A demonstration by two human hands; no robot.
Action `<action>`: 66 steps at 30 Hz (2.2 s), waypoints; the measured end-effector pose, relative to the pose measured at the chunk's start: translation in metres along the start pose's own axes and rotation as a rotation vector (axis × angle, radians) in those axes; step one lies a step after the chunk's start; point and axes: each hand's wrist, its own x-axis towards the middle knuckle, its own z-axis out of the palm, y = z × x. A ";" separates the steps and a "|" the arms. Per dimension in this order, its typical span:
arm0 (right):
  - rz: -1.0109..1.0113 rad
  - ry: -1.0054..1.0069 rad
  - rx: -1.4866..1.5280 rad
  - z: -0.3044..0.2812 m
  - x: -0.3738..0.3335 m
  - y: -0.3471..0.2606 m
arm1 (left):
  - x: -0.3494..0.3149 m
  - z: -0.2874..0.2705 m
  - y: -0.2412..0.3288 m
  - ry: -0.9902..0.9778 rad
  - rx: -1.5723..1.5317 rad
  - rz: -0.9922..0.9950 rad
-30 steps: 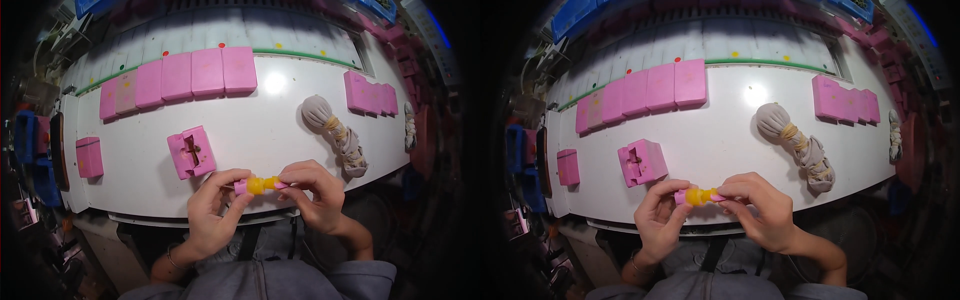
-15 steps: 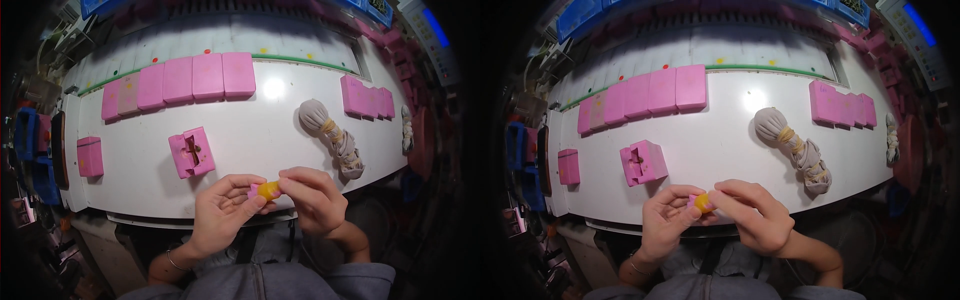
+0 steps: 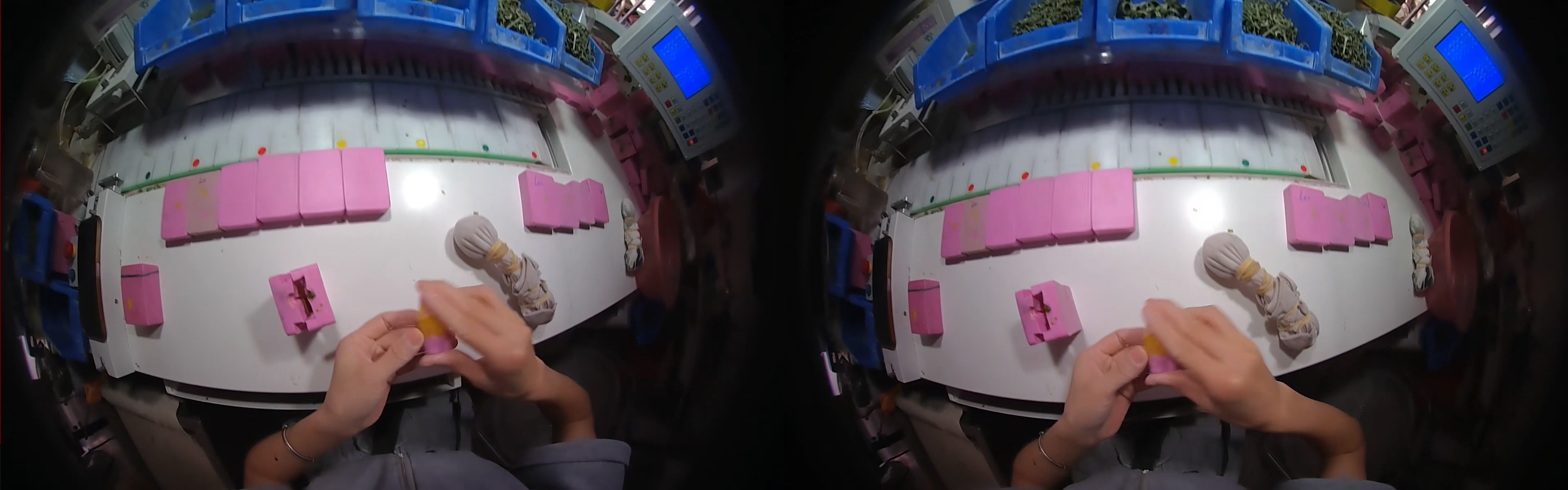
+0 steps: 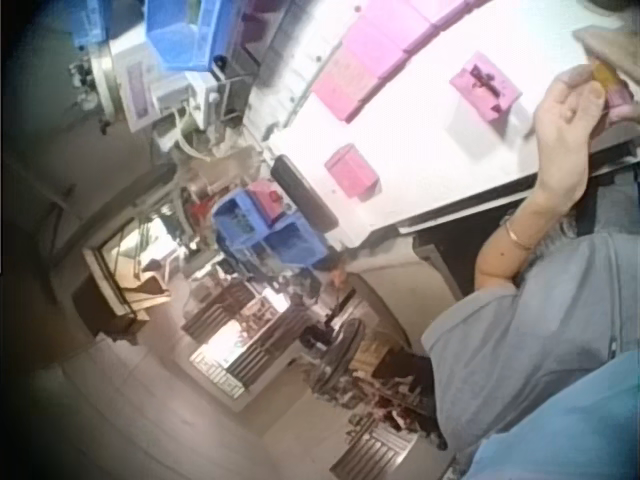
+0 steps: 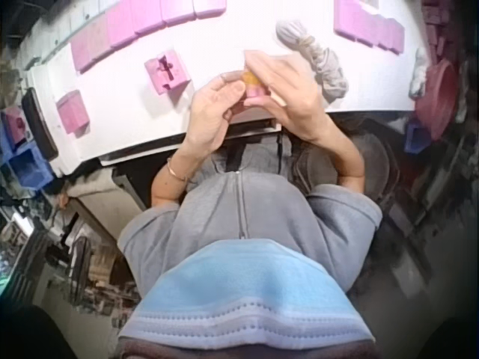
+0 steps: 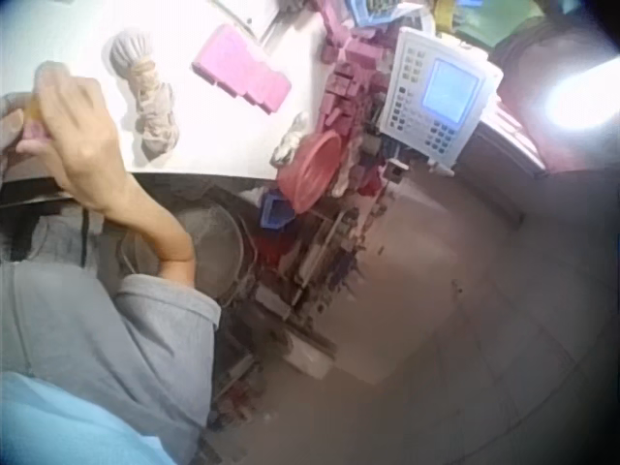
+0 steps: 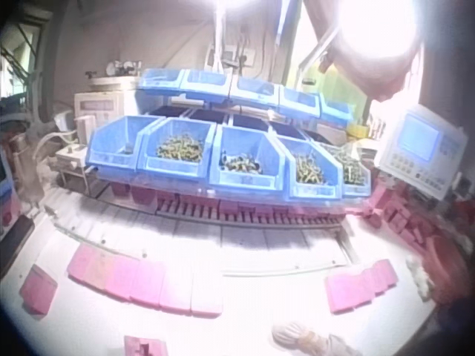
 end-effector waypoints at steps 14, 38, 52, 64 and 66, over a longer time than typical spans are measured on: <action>0.214 0.233 -0.643 0.001 -0.003 0.054 | -0.031 -0.023 0.002 0.117 0.535 0.432; 0.002 0.232 -0.029 0.038 0.042 0.007 | 0.027 -0.036 0.027 0.126 0.566 0.776; 0.498 -0.216 0.384 0.040 0.114 0.028 | 0.013 -0.038 0.013 0.308 1.369 1.127; 0.458 -0.144 -0.271 -0.027 -0.009 0.048 | 0.015 -0.054 0.030 0.122 1.188 0.846; 0.435 -0.170 -0.199 -0.029 -0.006 0.040 | 0.015 -0.056 0.032 0.116 1.229 0.856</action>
